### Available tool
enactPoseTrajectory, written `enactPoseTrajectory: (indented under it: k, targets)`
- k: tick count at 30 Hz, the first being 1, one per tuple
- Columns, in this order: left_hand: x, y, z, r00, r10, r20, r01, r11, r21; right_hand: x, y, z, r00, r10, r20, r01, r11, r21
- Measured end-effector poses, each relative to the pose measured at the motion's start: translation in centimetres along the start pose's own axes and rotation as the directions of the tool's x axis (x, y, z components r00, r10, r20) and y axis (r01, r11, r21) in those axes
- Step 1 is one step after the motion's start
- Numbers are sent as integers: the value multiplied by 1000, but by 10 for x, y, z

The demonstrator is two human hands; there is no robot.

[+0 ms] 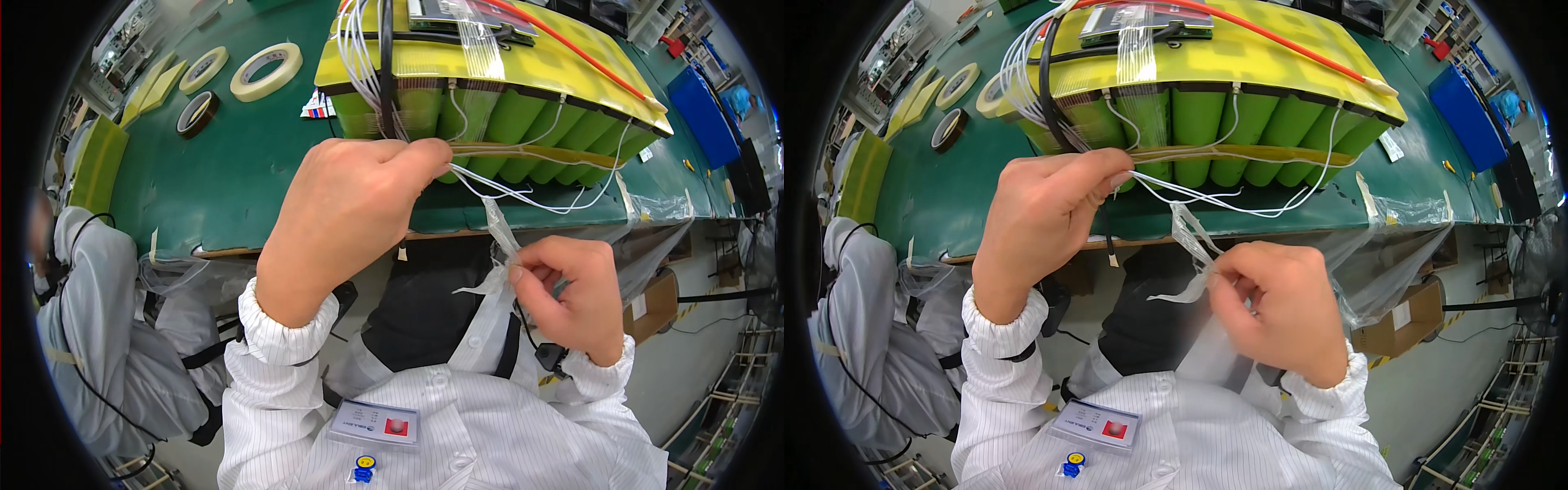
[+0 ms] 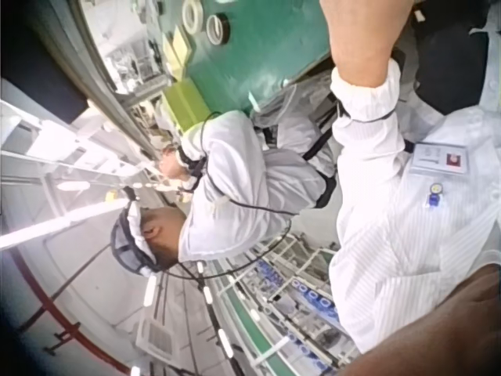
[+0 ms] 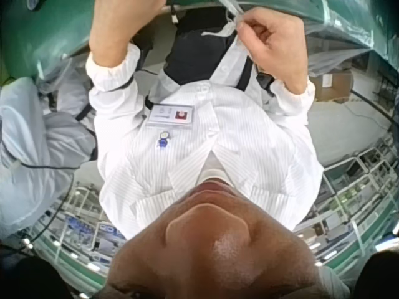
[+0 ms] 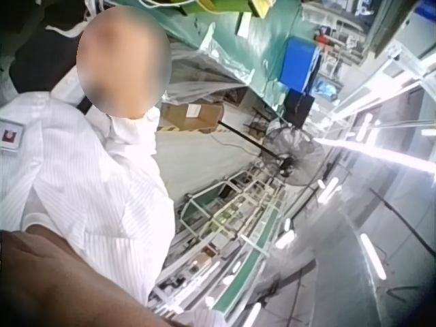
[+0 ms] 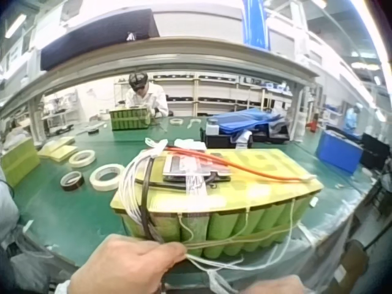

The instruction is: The person organizes and secures white wires connected to a green cylindrical battery pack using clear adhesive tape. They repeatedly wrap the tape around the wire bundles and the battery pack to maintain neatness and stability.

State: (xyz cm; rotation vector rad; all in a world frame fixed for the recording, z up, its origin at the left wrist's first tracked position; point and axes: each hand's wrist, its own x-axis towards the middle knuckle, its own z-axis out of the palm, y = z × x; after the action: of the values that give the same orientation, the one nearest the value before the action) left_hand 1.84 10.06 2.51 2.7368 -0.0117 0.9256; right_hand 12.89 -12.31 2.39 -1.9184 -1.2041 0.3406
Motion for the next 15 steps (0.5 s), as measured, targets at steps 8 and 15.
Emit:
enactPoseTrajectory:
  k: [8, 15]
  targets:
    - [2, 1, -1, 1000, 15, 3, -15, 999, -38, -6, 18, -20, 1000, -14, 0, 14, 1000, 7]
    - [5, 4, -3, 1000, 13, 7, -13, 998, -54, -9, 24, -29, 999, -16, 37, 15, 1000, 23]
